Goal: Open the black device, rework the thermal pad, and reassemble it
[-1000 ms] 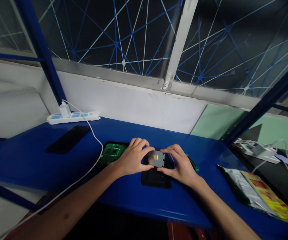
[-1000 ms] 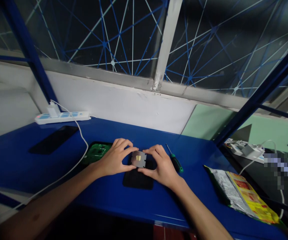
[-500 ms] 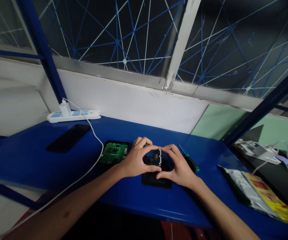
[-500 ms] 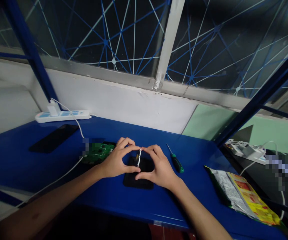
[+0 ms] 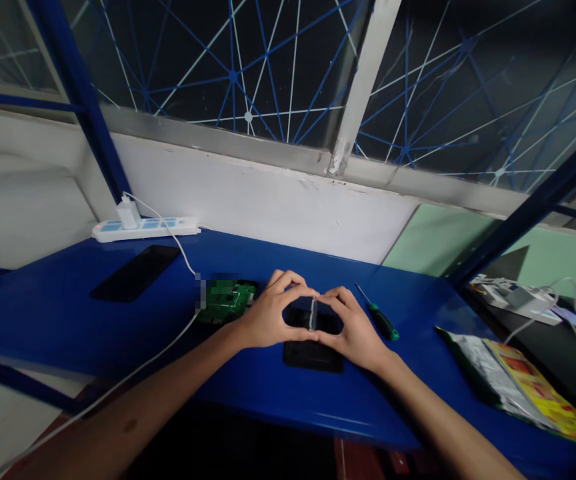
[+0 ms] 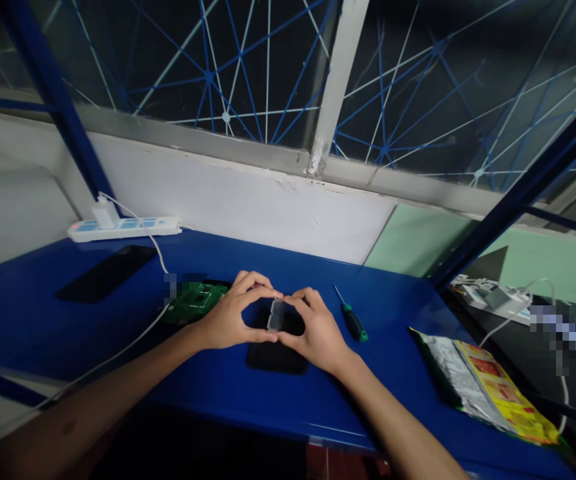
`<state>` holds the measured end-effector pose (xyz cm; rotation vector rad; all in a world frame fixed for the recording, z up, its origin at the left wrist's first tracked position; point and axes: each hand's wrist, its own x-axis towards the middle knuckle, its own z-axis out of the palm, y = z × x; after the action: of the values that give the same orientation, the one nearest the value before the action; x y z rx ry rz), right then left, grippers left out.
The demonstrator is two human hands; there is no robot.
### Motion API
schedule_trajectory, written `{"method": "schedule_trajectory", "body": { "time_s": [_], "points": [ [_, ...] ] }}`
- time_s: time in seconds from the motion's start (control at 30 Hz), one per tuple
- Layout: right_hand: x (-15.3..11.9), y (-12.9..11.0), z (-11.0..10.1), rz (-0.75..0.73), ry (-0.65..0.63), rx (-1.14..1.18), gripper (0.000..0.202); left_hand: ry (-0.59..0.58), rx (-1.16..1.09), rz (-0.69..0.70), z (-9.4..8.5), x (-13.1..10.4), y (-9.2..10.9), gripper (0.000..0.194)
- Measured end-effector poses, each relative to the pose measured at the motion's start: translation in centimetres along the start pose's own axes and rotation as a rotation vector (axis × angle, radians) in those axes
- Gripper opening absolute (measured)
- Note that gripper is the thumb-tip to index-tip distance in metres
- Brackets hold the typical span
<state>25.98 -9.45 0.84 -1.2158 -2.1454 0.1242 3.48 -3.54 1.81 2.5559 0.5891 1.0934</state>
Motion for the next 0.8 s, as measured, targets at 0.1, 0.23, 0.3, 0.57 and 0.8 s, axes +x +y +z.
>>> {"method": "schedule_trajectory", "body": {
  "time_s": [0.1, 0.23, 0.3, 0.57, 0.8],
  "points": [
    [0.0, 0.2, 0.0, 0.020, 0.009, -0.024, 0.048, -0.011, 0.047, -0.003, -0.3, 0.0, -0.4, 0.057],
    [-0.1, 0.6, 0.0, 0.034, 0.018, -0.056, 0.051, -0.027, 0.101, -0.003, -0.4, -0.1, -1.0, 0.056],
    [-0.1, 0.9, -0.1, 0.032, 0.024, -0.068, 0.052, -0.035, 0.134, -0.003, -0.3, -0.2, -1.3, 0.056],
    [-0.1, 1.0, -0.9, 0.009, 0.036, -0.098, 0.053, -0.047, 0.211, -0.039, -0.2, -0.4, -1.7, 0.052],
    [-0.2, 0.9, -0.9, -0.018, 0.073, -0.075, 0.051, -0.040, 0.260, -0.024, -0.3, -0.4, -1.6, 0.050]
  ]
}}
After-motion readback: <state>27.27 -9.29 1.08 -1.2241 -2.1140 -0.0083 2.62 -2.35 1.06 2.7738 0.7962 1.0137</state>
